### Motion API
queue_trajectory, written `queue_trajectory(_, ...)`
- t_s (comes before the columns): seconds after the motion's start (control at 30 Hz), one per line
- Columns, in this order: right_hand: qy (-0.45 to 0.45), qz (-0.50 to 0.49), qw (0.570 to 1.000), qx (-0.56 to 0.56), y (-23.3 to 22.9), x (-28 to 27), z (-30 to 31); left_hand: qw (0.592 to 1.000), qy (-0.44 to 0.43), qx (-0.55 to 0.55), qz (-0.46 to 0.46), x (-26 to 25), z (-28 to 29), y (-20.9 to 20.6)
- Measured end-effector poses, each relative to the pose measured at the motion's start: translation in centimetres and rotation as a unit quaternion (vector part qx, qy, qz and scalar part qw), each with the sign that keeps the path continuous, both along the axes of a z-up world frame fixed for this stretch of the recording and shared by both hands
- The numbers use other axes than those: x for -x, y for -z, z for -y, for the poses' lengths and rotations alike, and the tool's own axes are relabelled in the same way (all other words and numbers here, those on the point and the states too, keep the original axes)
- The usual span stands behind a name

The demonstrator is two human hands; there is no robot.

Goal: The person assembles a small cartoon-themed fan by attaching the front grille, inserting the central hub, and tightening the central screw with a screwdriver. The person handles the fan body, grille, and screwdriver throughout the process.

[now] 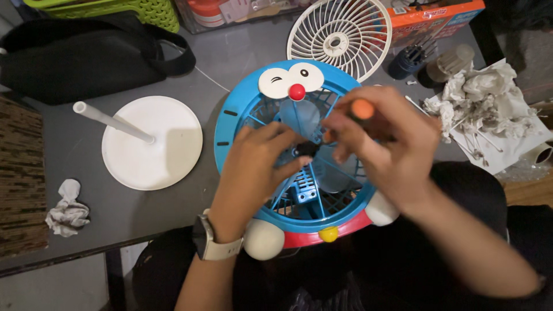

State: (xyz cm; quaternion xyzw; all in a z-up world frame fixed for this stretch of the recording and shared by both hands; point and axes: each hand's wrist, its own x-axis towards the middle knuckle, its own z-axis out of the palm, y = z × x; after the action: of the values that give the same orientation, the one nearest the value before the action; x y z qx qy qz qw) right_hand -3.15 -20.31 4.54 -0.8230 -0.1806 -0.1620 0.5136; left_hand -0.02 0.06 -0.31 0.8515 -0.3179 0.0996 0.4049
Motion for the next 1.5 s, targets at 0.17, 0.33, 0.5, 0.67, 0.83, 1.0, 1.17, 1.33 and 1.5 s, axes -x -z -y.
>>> queue_trajectory(0.17, 0.071, 0.097, 0.991, 0.049, 1.4, 1.0, 0.2, 1.0, 0.0, 0.001, -0.006, -0.1, 0.2, -0.1)
queue_trajectory(0.33, 0.17, 0.111, 0.979, 0.002, 2.9, 1.0, 8.0, 1.0, 0.009, 0.008, -0.004, -0.1, -0.1, -0.2)
queue_trajectory(0.5, 0.147, 0.058, 0.907, -0.39, 3.2, 2.4, 13.5, 1.0, -0.007, -0.001, 0.019, 0.2, 0.2, -1.0)
queue_trajectory(0.67, 0.12, -0.194, 0.73, -0.644, 5.8, 5.6, 10.9, 0.992, -0.023, 0.098, 0.069, 2.2, 1.2, -3.0)
queue_trajectory(0.83, 0.09, -0.273, 0.602, -0.745, 9.6, 7.8, 7.5, 0.946, -0.041, 0.254, -0.198, 5.1, 4.9, -3.7)
queue_trajectory(1.0, 0.04, -0.296, 0.556, -0.776, 8.0, 9.3, 6.8, 0.893, 0.025, 0.352, -0.28, 5.3, 5.9, -2.6)
queue_trajectory(1.17, 0.153, -0.418, 0.709, -0.547, 4.9, 10.2, 4.6, 0.791, 0.162, 0.475, -0.351, 5.4, 5.9, -1.7)
queue_trajectory(1.33, -0.087, -0.427, 0.742, -0.51, 5.0, 11.5, 4.0, 0.775, 0.237, 0.389, -0.438, 5.0, 5.5, -2.3)
queue_trajectory(1.5, -0.148, -0.454, 0.656, -0.584, 6.2, 10.6, 4.5, 0.789, 0.233, 0.396, -0.408, 5.0, 5.4, -2.0)
